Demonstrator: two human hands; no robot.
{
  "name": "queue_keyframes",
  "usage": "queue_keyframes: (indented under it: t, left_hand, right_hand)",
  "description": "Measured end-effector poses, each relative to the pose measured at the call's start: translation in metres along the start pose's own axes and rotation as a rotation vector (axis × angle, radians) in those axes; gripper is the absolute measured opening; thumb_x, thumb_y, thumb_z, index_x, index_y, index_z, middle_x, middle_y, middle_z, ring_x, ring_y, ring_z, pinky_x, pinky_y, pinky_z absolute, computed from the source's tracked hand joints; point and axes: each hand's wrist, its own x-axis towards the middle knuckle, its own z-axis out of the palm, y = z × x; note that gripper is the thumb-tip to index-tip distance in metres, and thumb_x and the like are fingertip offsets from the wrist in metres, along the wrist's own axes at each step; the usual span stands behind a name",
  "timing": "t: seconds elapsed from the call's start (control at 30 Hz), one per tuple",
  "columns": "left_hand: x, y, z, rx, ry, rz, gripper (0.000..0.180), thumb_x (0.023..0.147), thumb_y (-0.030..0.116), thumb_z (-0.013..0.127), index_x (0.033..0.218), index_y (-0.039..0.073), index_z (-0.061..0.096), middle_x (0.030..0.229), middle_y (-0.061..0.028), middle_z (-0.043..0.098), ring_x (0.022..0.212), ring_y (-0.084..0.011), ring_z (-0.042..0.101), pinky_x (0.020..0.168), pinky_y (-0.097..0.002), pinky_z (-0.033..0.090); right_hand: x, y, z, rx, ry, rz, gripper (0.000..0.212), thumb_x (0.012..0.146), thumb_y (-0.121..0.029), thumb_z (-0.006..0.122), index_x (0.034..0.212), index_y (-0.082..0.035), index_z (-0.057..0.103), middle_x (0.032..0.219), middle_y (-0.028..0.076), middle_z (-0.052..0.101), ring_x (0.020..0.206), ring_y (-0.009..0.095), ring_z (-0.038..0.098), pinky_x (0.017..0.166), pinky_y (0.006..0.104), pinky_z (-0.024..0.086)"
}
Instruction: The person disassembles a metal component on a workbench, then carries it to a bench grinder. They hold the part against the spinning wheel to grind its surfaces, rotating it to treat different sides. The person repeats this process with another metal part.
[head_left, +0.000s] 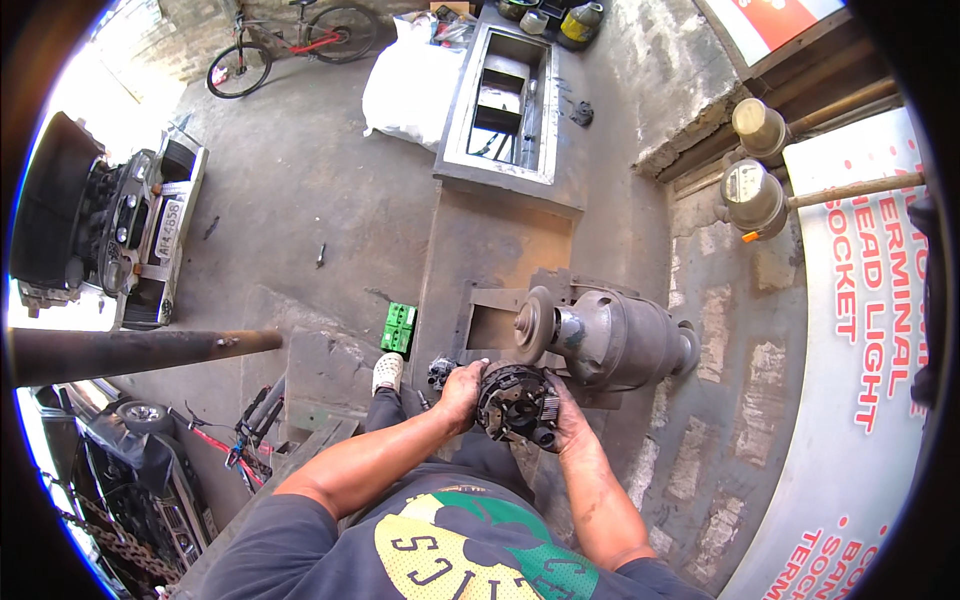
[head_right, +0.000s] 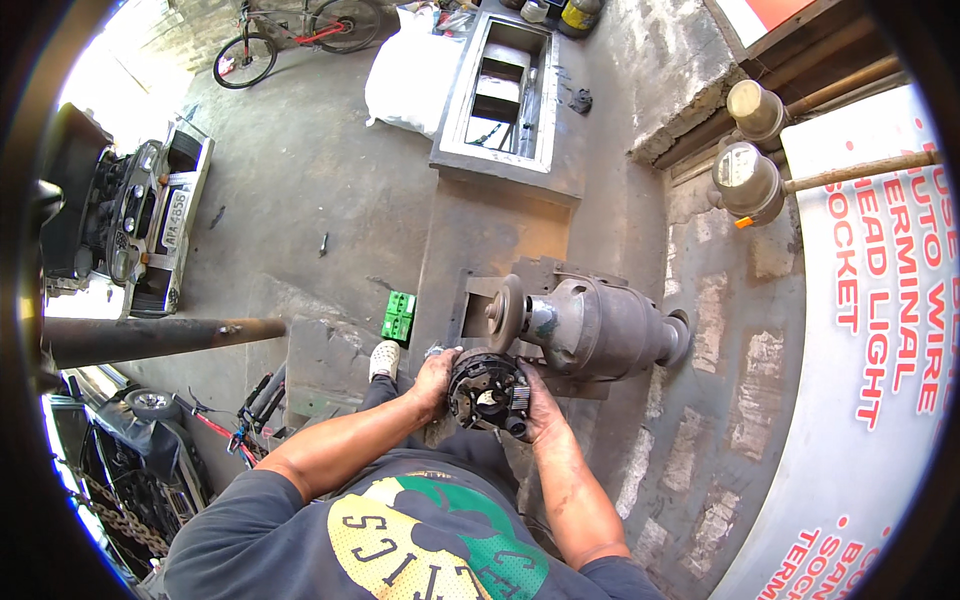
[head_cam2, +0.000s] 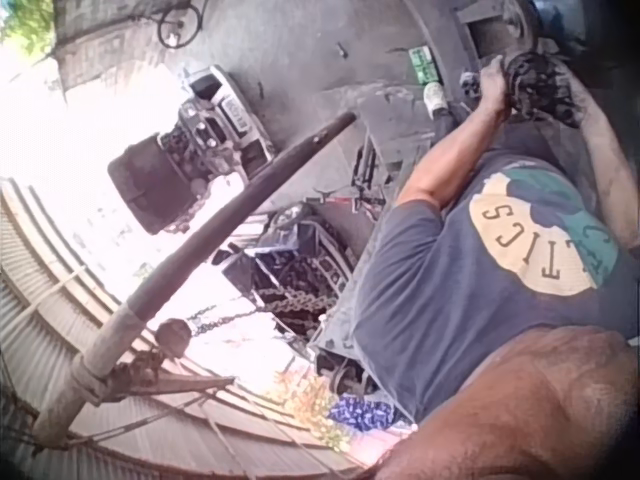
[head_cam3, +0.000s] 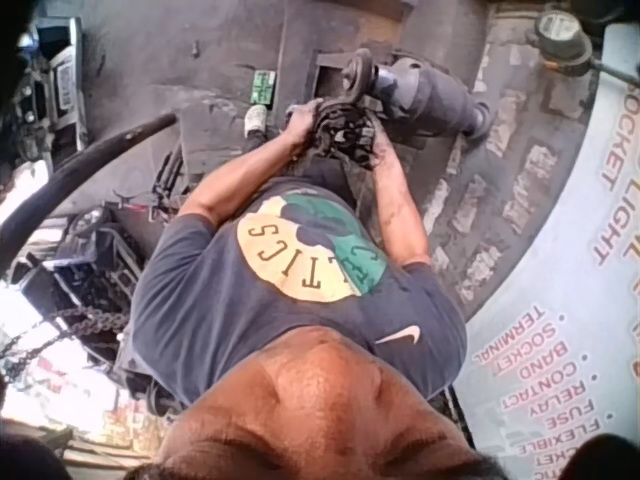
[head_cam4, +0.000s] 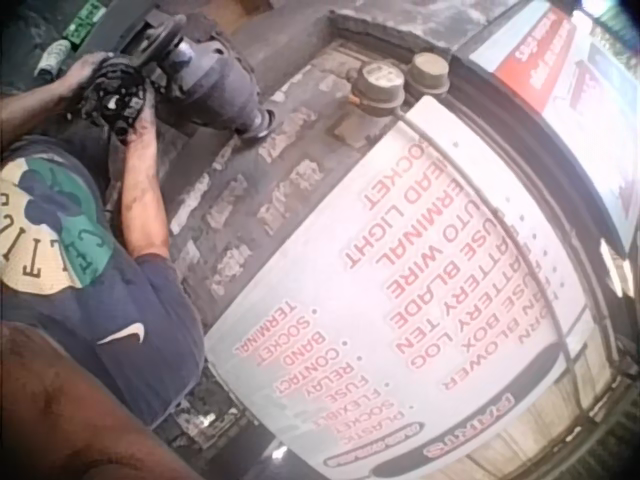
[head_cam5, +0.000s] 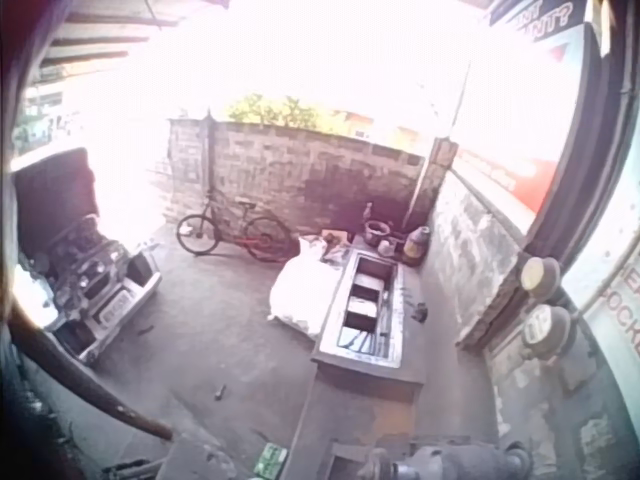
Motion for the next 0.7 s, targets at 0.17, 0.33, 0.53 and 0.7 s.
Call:
queue_keyframes:
  t: [0.17,0.33,0.53,0.7]
  left_hand:
    - [-0.001,-0.006,-0.004,-0.055,-0.020,0.008,0.040,0.109,0.032,0.051,0.114,-0.001,0.073,0.105,-0.0130,0.079,0.091,-0.0259,0.074,0.086,-0.0405,0.060]
    - [-0.003,-0.007,-0.002,-0.007,0.004,0.050,0.040,0.109,0.032,0.051,0.114,-0.001,0.073,0.105,-0.0130,0.078,0.090,-0.0257,0.074,0.088,-0.0394,0.059]
    - [0.009,0.006,-0.020,0.128,-0.124,-0.049,0.042,0.106,0.036,0.053,0.108,-0.001,0.074,0.103,-0.0145,0.078,0.090,-0.0256,0.074,0.089,-0.0391,0.057]
    - [-0.002,-0.008,-0.010,0.521,-0.061,0.343,0.040,0.104,0.031,0.061,0.095,-0.005,0.076,0.086,-0.0134,0.077,0.075,-0.0223,0.071,0.074,-0.0377,0.057]
  right_hand:
    - [-0.001,-0.002,-0.003,-0.034,0.011,0.012,0.048,0.105,-0.047,0.063,0.131,-0.006,0.070,0.122,0.014,0.077,0.107,0.028,0.076,0.097,0.0487,0.064]
    - [-0.002,-0.003,0.003,-0.074,0.010,-0.009,0.048,0.106,-0.046,0.061,0.132,-0.007,0.069,0.124,0.013,0.077,0.108,0.028,0.076,0.097,0.0472,0.064]
    - [-0.012,-0.011,-0.005,-0.353,0.016,0.030,0.058,0.106,-0.050,0.062,0.142,-0.005,0.064,0.130,0.014,0.075,0.114,0.025,0.074,0.102,0.0459,0.060]
    - [-0.028,0.011,-0.011,-0.188,0.035,-0.062,0.062,0.105,-0.054,0.062,0.144,-0.006,0.063,0.134,0.014,0.073,0.121,0.025,0.071,0.107,0.0454,0.057]
